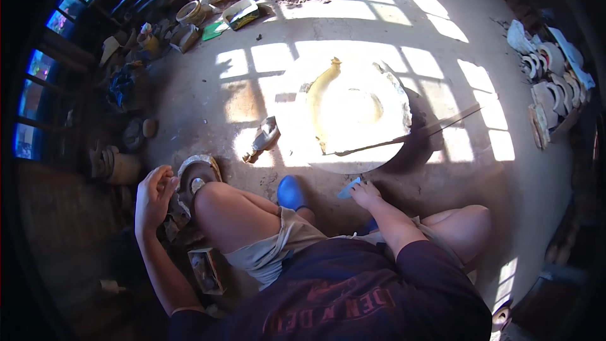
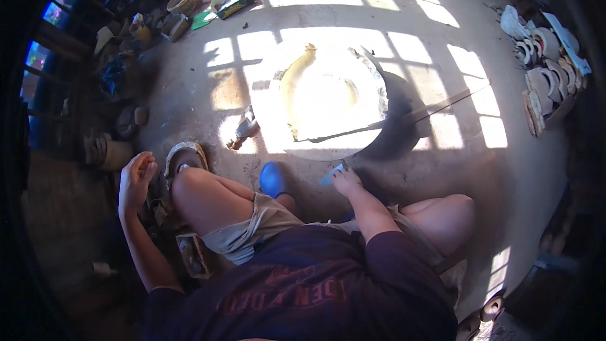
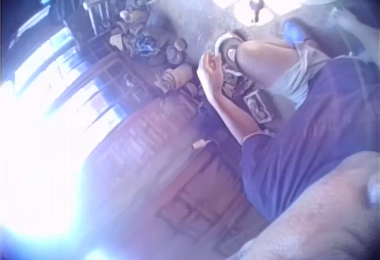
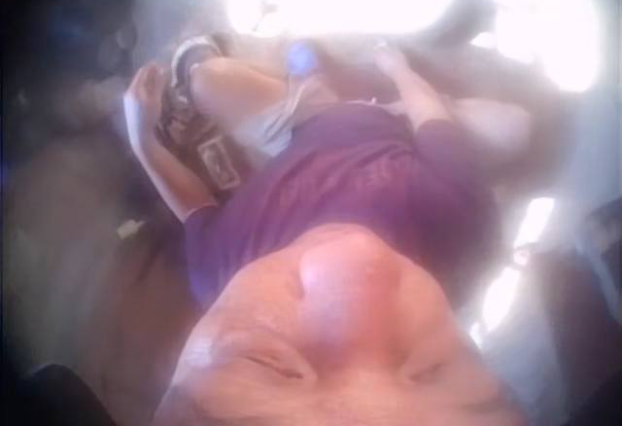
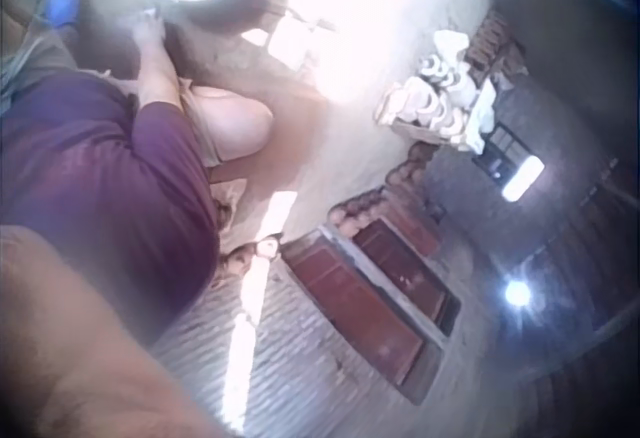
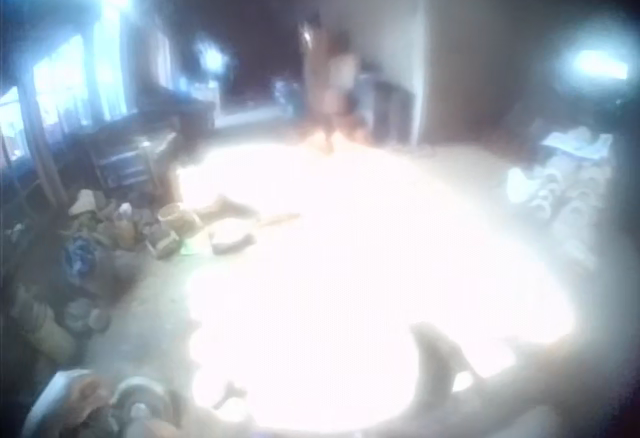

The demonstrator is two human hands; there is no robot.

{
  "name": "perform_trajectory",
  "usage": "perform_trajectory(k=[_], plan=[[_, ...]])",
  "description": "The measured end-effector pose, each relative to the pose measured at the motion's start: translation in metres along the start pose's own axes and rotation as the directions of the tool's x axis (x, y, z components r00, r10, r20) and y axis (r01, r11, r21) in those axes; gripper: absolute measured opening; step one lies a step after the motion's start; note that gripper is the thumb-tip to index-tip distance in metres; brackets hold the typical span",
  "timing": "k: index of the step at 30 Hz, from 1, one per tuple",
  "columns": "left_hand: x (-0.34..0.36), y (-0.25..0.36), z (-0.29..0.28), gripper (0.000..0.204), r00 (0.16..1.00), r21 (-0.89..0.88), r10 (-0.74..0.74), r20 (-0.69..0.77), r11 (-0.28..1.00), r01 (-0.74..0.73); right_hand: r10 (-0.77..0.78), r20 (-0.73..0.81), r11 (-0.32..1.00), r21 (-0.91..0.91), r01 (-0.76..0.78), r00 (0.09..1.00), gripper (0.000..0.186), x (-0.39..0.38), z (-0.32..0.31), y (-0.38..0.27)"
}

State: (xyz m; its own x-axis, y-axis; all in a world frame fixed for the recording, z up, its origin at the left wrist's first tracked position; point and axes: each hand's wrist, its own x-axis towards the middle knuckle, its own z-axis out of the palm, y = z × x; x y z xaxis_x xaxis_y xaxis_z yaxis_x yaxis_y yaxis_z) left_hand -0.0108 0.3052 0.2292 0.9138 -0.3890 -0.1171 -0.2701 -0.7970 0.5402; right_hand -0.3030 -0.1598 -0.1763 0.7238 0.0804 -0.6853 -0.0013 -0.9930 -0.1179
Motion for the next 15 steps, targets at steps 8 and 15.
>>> perform_trajectory(k=[8,15], plan=[[0.064,0.117,0.066,0.046,0.977,-0.187,0.168,0.129,0.972,-0.143,-0.039,-0.212,0.976,0.203,0.083,0.976,0.032,0.022,0.027,0.017],[0.166,0.184,0.27,0.067,0.994,-0.535,0.082,0.074,0.845,-0.03,0.113,-0.334,0.944,0.33,0.004,0.936,0.036,0.014,0.07,0.028]])
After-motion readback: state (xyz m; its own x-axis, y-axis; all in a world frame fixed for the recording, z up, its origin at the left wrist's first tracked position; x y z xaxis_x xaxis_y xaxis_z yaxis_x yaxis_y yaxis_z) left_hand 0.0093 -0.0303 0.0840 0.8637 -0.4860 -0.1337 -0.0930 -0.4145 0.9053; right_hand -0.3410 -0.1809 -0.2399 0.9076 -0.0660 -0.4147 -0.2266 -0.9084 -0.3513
